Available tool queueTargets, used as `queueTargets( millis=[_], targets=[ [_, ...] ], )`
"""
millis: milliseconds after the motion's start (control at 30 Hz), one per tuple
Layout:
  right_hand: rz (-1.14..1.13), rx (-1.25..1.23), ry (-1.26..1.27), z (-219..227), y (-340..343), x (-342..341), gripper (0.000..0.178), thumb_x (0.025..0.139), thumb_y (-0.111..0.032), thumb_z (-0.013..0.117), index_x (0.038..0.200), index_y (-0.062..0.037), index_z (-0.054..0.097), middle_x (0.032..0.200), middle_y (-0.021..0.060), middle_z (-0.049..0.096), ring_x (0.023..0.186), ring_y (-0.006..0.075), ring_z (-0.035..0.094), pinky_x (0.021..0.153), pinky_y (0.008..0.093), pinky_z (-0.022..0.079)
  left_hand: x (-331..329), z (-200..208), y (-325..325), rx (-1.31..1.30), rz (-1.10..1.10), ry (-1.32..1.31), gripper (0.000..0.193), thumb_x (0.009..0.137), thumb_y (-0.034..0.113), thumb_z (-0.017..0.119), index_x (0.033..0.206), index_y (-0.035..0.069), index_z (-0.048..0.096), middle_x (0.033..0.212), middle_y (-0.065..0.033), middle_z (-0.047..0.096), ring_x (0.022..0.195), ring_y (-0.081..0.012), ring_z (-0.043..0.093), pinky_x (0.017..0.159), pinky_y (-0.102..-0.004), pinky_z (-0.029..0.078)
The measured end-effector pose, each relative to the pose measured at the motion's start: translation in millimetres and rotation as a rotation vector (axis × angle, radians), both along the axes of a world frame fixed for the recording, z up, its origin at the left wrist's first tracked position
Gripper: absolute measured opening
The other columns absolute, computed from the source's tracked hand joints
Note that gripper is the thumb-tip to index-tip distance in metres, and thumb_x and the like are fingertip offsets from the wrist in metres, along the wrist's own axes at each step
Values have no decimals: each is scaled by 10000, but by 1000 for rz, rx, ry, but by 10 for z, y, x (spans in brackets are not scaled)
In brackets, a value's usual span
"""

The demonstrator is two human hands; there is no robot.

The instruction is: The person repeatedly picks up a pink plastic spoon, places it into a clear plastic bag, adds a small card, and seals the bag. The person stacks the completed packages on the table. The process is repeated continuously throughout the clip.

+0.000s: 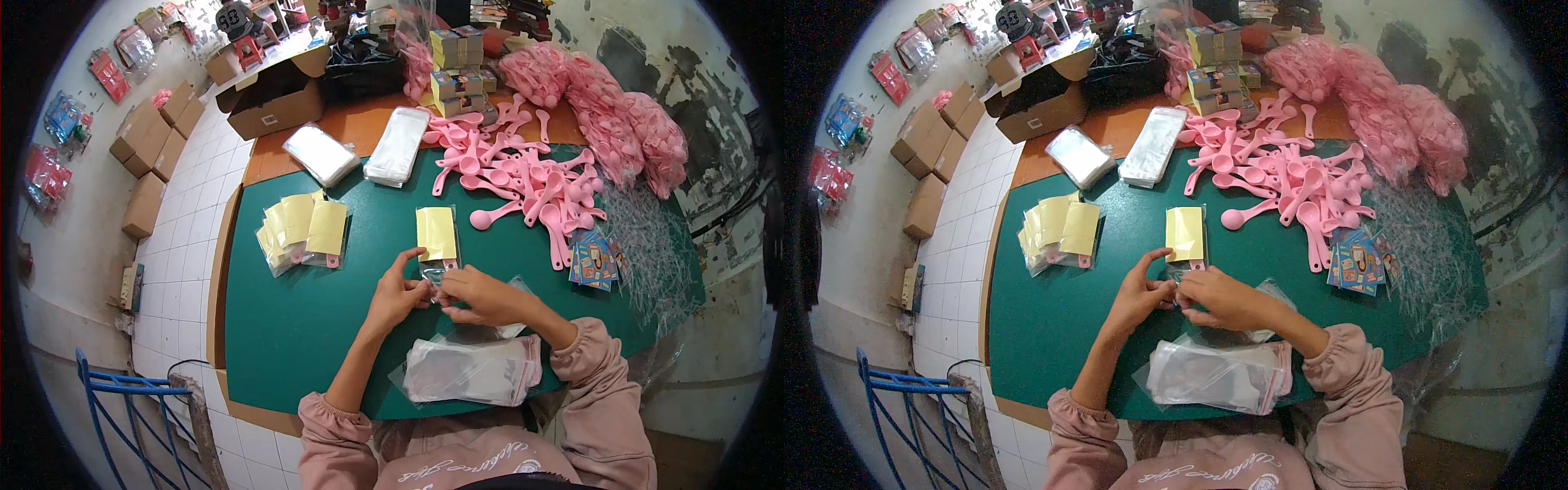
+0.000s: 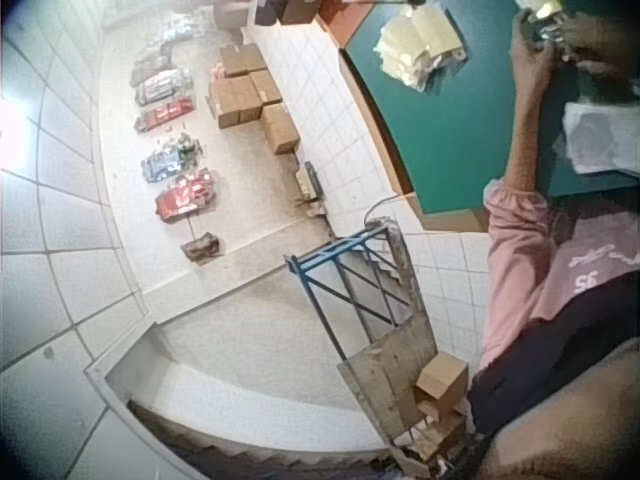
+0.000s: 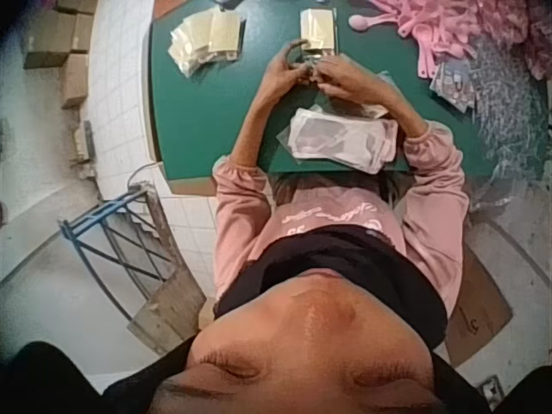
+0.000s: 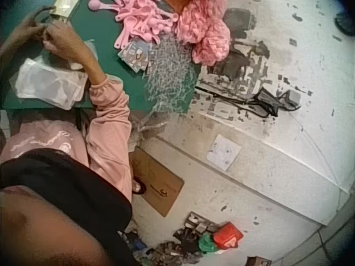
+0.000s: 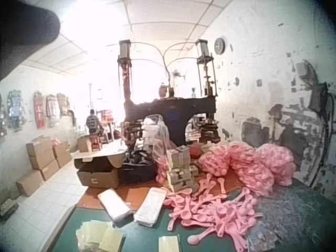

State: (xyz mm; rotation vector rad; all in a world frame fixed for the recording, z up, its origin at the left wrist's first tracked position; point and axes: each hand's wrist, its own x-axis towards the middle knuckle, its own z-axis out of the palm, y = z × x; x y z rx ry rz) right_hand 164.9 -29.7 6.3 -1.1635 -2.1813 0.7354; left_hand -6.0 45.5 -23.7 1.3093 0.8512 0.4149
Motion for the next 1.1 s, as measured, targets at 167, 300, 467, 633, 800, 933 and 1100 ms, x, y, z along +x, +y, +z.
queueTargets(
  millis=[167, 300, 467, 633, 800, 933, 1100],
  targets=[
    [-359, -349, 395, 350, -159, 1237, 121, 751, -38, 605, 830, -24, 514, 792, -1, 480, 726, 89, 473, 682, 226, 404, -73, 8, 12, -41, -37, -42, 321, 864, 72, 486, 1183, 64, 443, 869, -107, 649, 751, -109, 611, 655, -212, 489],
    [-801, -104, 127, 459, -323, 2131, 169, 755, -11, 530, 922, -22, 508, 862, 50, 506, 821, 149, 506, 728, 247, 421, 28, 49, 5, -76, -87, -36, 227, 900, 110, 436, 1091, 22, 522, 899, -99, 649, 805, -132, 624, 686, -216, 485],
    [-471, 77, 77, 177, -168, 871, 399, 678, -37, 626, 1046, -35, 472, 1028, 113, 454, 914, 304, 481, 806, 354, 415, -9, 53, -38, -187, 20, -168, 222, 914, 135, 429, 1063, 7, 530, 915, -83, 638, 842, -133, 613, 718, -218, 477],
    [-387, 107, 10, -133, 65, 275, 343, 689, -80, 677, 980, -23, 504, 939, 126, 438, 808, 291, 495, 728, 330, 435, 38, 75, -43, -264, 42, -372, 208, 918, 142, 421, 1055, 21, 519, 871, -71, 628, 810, -132, 609, 701, -230, 479],
    [-443, -70, 354, -188, 32, 283, 152, 752, -61, 636, 857, 0, 544, 873, 78, 448, 754, 156, 513, 657, 258, 436, -67, 131, 17, -3, -17, -174, 198, 884, 139, 494, 1057, 43, 503, 891, -85, 630, 794, -136, 610, 663, -239, 485],
    [-394, -137, 444, -237, 24, 311, 141, 752, -38, 634, 853, -20, 538, 836, 29, 437, 759, 99, 476, 673, 226, 422, 38, 134, -44, 515, -112, 95, 223, 817, 118, 586, 1002, 33, 495, 840, -80, 604, 765, -137, 599, 580, -242, 482],
    [-360, -481, 732, -421, 56, 343, 130, 822, -101, 594, 832, 14, 532, 798, 33, 554, 712, 95, 551, 646, 226, 459, 47, 6, -40, 533, 43, 99, 161, 778, 122, 636, 875, 13, 568, 814, -60, 558, 768, -121, 573, 555, -230, 458]
  ],
)
